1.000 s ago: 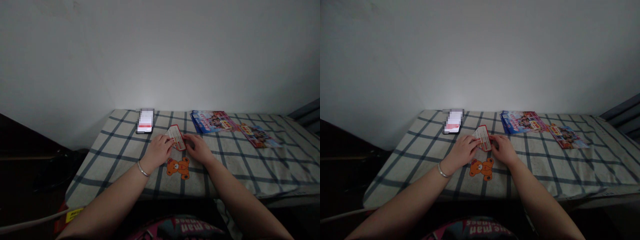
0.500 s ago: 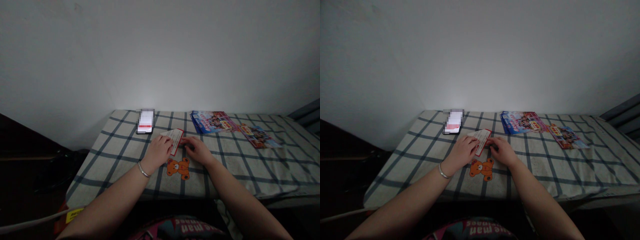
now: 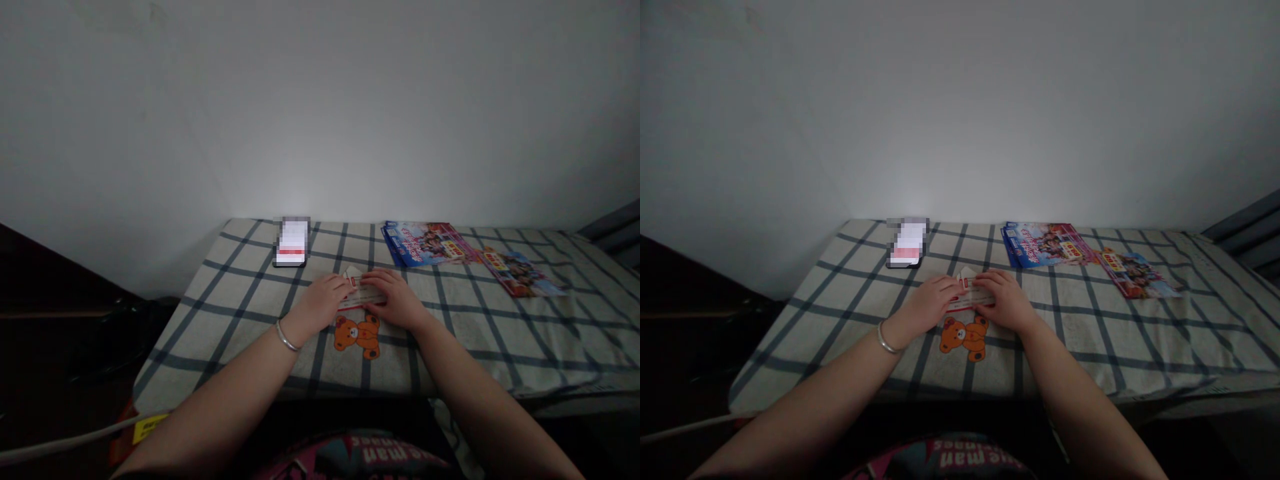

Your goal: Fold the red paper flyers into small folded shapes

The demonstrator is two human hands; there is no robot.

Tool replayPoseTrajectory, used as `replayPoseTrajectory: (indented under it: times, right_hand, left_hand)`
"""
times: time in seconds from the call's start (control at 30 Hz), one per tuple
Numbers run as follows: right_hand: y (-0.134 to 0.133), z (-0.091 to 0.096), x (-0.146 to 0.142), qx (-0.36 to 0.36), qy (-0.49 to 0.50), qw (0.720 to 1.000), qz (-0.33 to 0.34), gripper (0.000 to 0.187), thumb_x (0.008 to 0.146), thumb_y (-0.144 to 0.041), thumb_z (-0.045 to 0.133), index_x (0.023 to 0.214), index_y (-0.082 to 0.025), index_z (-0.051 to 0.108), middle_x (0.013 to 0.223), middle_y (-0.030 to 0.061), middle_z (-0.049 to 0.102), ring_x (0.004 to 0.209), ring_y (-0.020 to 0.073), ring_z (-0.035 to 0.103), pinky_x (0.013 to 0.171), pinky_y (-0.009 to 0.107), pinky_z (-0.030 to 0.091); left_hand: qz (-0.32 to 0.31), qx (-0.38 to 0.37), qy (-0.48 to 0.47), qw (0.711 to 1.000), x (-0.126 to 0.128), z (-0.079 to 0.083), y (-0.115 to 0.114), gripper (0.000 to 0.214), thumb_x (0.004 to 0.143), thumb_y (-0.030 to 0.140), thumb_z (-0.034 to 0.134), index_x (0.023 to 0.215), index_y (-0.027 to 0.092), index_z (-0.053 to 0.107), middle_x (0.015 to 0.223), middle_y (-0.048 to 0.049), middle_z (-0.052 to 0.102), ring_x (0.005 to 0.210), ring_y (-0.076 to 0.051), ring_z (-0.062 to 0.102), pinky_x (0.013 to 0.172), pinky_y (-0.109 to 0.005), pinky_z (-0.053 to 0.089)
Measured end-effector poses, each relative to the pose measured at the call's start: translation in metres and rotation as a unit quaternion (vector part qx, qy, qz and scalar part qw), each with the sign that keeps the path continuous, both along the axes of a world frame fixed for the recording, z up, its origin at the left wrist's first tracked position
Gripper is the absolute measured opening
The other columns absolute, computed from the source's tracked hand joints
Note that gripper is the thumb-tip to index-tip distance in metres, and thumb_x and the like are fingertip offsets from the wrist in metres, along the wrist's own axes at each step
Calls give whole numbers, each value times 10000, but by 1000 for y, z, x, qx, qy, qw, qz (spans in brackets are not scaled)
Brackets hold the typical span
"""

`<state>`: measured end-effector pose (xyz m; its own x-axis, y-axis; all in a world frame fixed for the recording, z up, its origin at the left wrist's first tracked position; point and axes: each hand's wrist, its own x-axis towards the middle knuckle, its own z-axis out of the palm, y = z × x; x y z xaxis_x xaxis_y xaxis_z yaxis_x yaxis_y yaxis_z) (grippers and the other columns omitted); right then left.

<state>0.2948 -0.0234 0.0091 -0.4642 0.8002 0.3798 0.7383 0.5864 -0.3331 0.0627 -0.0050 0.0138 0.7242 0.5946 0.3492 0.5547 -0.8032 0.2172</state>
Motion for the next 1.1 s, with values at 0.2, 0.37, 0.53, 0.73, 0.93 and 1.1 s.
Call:
replayPoseTrajectory:
  times: [0.2, 0.37, 0.53, 0.73, 0.93, 1.1]
  right_hand:
    - [1, -2, -1, 0, -18, 1000, -2, 488, 744, -368, 726, 1200, -233, 616, 1250, 85, 630, 1195, 272, 530, 1030, 494, 419]
    - [-3, 0, -5, 22, -40, 999, -8, 428, 779, -368, 702, 1179, -232, 634, 1223, 74, 645, 1181, 277, 531, 1022, 487, 423]
    - [-8, 6, -13, 32, -54, 998, -6, 400, 791, -380, 687, 1164, -241, 644, 1201, 72, 655, 1156, 271, 543, 1006, 472, 435]
    - [-10, 10, -18, 47, -67, 997, -12, 321, 816, -359, 669, 1117, -246, 667, 1154, 65, 676, 1078, 252, 573, 958, 442, 448]
    - [-10, 11, -18, 62, -66, 996, 2, 230, 860, -357, 634, 1056, -257, 702, 1067, 48, 703, 1033, 230, 588, 940, 414, 438]
    - [-9, 9, -18, 72, -56, 996, 4, 162, 878, -326, 613, 968, -255, 729, 1004, 39, 719, 995, 218, 595, 927, 407, 438]
  left_hand:
    - [82, 12, 30, 996, -4, 9, -2, 222, 897, 150, 544, 1049, 219, 690, 1031, -50, 668, 964, -218, 559, 891, -422, 459]
    - [59, 0, 0, 998, -3, 6, -6, 251, 864, 222, 584, 1098, 208, 674, 1108, -59, 649, 1032, -234, 551, 934, -415, 460]
    - [28, -10, -1, 1000, -4, 5, -5, 393, 844, 305, 620, 1214, 175, 605, 1240, -75, 619, 1142, -254, 536, 1016, -431, 445]
    - [20, -52, -25, 998, -10, 1, 0, 404, 838, 273, 620, 1222, 161, 565, 1271, -87, 603, 1201, -229, 536, 1062, -407, 431]
    - [31, -52, -6, 998, -10, 5, -4, 367, 848, 301, 640, 1181, 156, 591, 1271, -95, 588, 1179, -238, 542, 1035, -395, 453]
    - [36, -40, 5, 999, -9, 9, -4, 355, 843, 351, 666, 1151, 181, 619, 1212, -82, 605, 1137, -242, 550, 1003, -414, 457]
